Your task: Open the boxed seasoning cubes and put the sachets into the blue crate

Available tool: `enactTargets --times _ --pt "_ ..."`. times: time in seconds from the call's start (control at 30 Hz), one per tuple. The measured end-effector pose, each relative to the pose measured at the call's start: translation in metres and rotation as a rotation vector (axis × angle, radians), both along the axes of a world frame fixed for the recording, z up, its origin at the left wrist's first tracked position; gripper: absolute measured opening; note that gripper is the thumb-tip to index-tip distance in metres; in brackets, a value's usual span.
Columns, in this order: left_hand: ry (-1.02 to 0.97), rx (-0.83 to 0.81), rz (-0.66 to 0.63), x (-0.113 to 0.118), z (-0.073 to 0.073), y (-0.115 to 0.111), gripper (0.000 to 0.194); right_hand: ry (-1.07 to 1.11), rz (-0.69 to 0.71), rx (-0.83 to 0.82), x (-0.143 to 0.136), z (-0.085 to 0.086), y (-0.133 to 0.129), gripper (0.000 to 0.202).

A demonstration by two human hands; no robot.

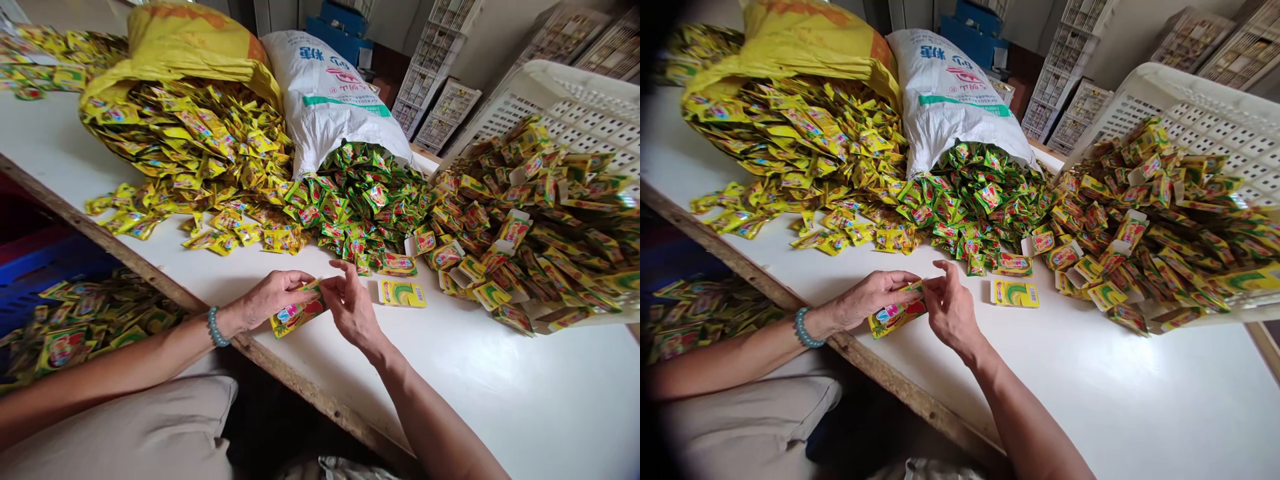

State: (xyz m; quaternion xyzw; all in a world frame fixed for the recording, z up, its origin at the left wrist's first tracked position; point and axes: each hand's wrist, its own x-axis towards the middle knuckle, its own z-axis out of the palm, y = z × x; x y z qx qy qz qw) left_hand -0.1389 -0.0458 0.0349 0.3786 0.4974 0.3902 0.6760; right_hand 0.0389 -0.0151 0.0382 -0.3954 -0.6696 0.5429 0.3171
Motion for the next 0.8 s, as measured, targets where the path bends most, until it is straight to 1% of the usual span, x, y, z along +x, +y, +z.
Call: enactTargets --times 0.03,0.07,0.17,0.2,0.23,0.27,0.33,0.43,0.57,0.63,0.67,0.7,0.77,0.8 --pt "0.003 0.004 0.005 0.000 0.000 0.000 0.048 0.042 -0.006 -0.002 0.001 -0.001 0.001 0.037" --pt "0.007 0.010 0.016 0.000 -0.001 0.000 0.052 0.084 -0.046 0.005 0.002 -0.002 0.003 0.035" --pt "0.018 0.058 0.125 -0.002 -0.001 0.001 0.058 0.109 -0.277 0.068 0.006 -0.009 0.010 0.023" --pt "0.017 0.071 0.167 -0.002 0.000 0.002 0.057 0.095 -0.316 0.072 0.006 -0.012 0.011 0.022" --pt "0.015 0.081 0.197 -0.003 0.001 0.002 0.054 0.091 -0.311 0.052 0.005 -0.015 0.011 0.022" --pt "0.018 0.089 0.208 -0.003 0.001 0.002 0.051 0.105 -0.268 0.009 0.003 -0.017 0.009 0.023" --pt "0.048 0.112 0.192 -0.002 0.003 0.002 0.045 0.174 -0.165 -0.088 -0.003 -0.021 0.004 0.026" --pt "0.074 0.130 0.132 -0.002 0.005 -0.001 0.042 0.200 -0.111 -0.167 -0.010 -0.021 -0.003 0.024" --pt "0.007 0.067 0.012 -0.002 0.005 -0.004 0.040 0.222 -0.041 -0.252 -0.005 -0.016 0.000 0.026" --pt "-0.005 0.065 0.010 -0.003 0.003 -0.003 0.042 0.189 -0.059 -0.239 -0.001 -0.013 0.003 0.035" --pt "-0.006 0.069 0.027 -0.003 0.002 -0.003 0.044 0.145 -0.074 -0.201 0.001 -0.012 0.003 0.042" --pt "-0.006 0.073 0.051 -0.004 0.000 -0.002 0.046 0.099 -0.073 -0.154 0.001 -0.010 0.002 0.045" --pt "-0.008 0.079 0.094 -0.004 -0.002 -0.002 0.048 0.047 -0.029 -0.093 0.000 -0.007 0.000 0.038" --pt "-0.007 0.081 0.105 -0.004 -0.003 -0.001 0.048 0.055 -0.009 -0.103 -0.002 -0.006 -0.002 0.036"
